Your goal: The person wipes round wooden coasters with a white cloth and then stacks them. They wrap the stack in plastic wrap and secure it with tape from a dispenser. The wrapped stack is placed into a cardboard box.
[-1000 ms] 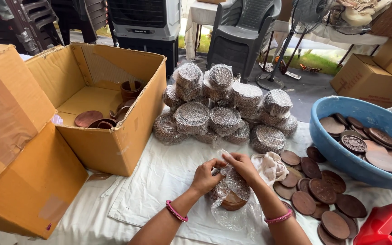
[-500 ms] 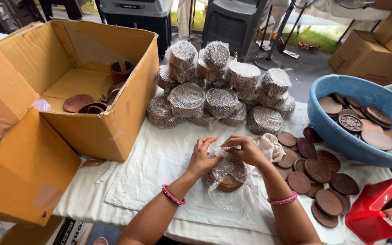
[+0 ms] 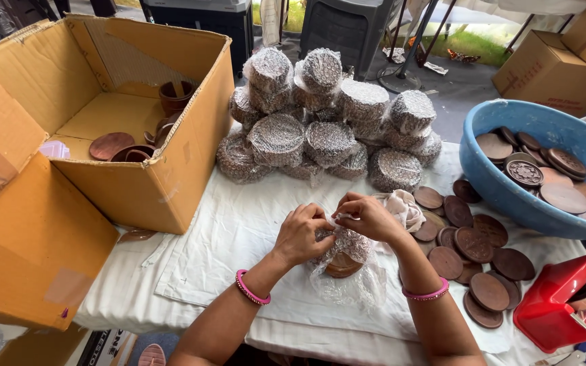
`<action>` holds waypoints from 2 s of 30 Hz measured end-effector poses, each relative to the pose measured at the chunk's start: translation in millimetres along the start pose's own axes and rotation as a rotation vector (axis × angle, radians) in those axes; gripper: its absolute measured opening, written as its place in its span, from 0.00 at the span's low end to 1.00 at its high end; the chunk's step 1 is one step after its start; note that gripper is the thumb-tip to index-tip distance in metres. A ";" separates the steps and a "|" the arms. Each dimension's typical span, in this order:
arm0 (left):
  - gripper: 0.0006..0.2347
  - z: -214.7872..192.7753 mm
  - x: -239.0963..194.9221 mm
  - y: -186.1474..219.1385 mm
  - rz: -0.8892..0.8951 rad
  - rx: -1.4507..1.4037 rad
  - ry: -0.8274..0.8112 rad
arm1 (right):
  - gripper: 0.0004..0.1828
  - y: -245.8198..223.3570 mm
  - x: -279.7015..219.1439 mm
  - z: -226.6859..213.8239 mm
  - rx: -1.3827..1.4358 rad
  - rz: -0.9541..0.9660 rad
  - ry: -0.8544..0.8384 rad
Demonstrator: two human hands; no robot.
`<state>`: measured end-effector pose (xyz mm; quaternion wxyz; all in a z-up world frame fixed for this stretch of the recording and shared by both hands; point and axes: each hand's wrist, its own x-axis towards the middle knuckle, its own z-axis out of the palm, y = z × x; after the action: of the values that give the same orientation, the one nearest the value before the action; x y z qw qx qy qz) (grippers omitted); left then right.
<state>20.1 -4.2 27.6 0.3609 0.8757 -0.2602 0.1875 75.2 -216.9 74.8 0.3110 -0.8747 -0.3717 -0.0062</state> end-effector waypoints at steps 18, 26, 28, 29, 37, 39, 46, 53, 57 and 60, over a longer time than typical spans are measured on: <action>0.17 -1.9 -0.3 13.1 -0.008 0.096 0.066 | 0.06 -36.3 -38.2 27.2 -0.270 -0.068 0.123; 0.07 22.7 -5.3 -25.8 0.201 -0.016 0.008 | 0.13 -36.2 -54.8 33.1 -0.246 0.065 0.107; 0.06 21.1 -4.3 -27.1 0.235 -0.028 -0.010 | 0.13 -36.2 -58.1 33.8 -0.211 0.052 0.125; 0.06 18.7 -3.7 -26.8 0.281 0.002 -0.011 | 0.13 -37.1 -59.4 34.1 -0.204 0.072 0.123; 0.12 -6.3 -1.4 -16.3 0.462 0.027 -0.074 | 0.18 -86.1 -71.0 33.3 -0.606 0.099 -0.022; 0.13 1.9 -2.1 -23.0 0.476 0.007 -0.092 | 0.24 -96.7 -76.4 31.5 -0.618 0.332 -0.185; 0.15 -6.9 -3.2 -15.4 0.473 0.003 -0.095 | 0.18 -54.6 -209.9 -62.2 -0.257 0.291 0.682; 0.16 -9.6 0.1 -8.3 0.466 -0.014 -0.086 | 0.23 65.6 -382.8 -98.7 -0.987 1.177 0.909; 0.16 -8.2 -1.4 -6.4 0.435 0.023 -0.100 | 0.32 71.6 -380.9 -100.7 -0.579 1.481 0.868; 0.16 -6.5 -1.5 -7.0 0.423 0.040 -0.108 | 0.31 78.9 -383.6 -98.7 -0.422 1.481 0.933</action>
<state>22.1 5.3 27.5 0.2816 0.8174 -0.4532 0.2170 -129.0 -560.9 19.0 0.1874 -0.8377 0.4600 -0.2271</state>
